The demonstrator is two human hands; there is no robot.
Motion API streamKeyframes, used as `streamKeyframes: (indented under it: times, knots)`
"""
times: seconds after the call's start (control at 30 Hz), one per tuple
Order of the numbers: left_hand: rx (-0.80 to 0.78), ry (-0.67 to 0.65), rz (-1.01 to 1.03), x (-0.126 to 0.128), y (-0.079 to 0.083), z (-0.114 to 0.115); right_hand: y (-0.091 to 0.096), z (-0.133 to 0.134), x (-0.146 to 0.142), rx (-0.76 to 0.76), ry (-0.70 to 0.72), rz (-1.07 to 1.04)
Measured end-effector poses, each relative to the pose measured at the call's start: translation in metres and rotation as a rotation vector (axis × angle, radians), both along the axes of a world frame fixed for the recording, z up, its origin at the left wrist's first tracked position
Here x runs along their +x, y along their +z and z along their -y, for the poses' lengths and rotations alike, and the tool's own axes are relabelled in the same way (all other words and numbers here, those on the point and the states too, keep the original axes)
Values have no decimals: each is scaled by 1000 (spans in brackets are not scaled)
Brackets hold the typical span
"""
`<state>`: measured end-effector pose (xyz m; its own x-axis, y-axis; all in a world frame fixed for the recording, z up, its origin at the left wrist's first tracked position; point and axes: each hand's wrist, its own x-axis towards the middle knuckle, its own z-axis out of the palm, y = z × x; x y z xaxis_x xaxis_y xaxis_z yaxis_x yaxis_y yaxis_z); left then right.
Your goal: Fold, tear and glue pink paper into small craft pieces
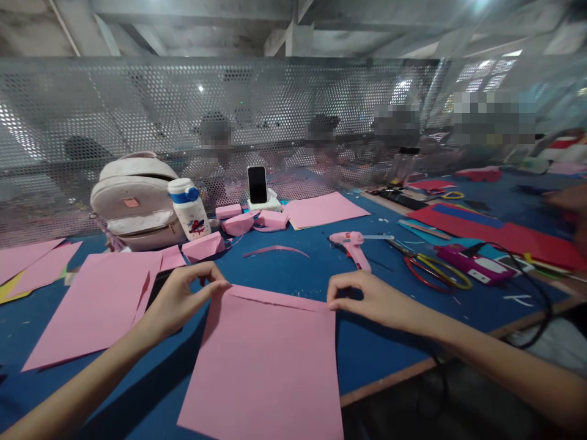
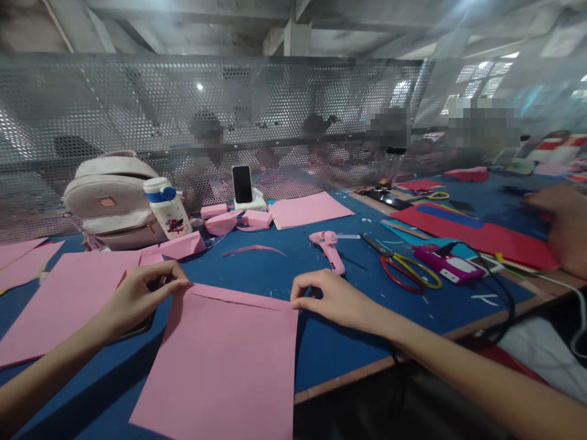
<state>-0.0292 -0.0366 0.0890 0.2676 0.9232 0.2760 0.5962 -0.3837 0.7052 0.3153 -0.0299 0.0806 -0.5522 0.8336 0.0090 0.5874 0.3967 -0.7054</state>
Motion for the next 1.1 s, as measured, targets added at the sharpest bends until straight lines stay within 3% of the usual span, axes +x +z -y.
streamKeyframes:
  times: [0.2,0.33,0.43,0.57,0.7,0.8,0.9,0.97,1.1]
  knots:
    - [32,114,15,-11,0,-10,2,-3,9,33,-27,12]
    - [-31,113,166,-15,-1,-11,0,-11,18,68,-63,-63]
    - [-284,-78,327,2,-9,-3,4,-12,13,137,-96,-158]
    - [-856,-440,511,44,-26,13,20,1,-10,346,-135,-250]
    - [-1029,-621,768,81,-31,19,32,26,-33,583,51,-240]
    - [-1030,-635,971,96,-24,15,35,45,-48,834,339,-108]
    - [-989,-513,1081,102,-14,10,35,58,-60,986,467,3]
    - [-970,-486,1085,102,-10,8,34,63,-65,994,477,63]
    - [-898,-558,1060,95,-13,3,27,62,-67,891,486,135]
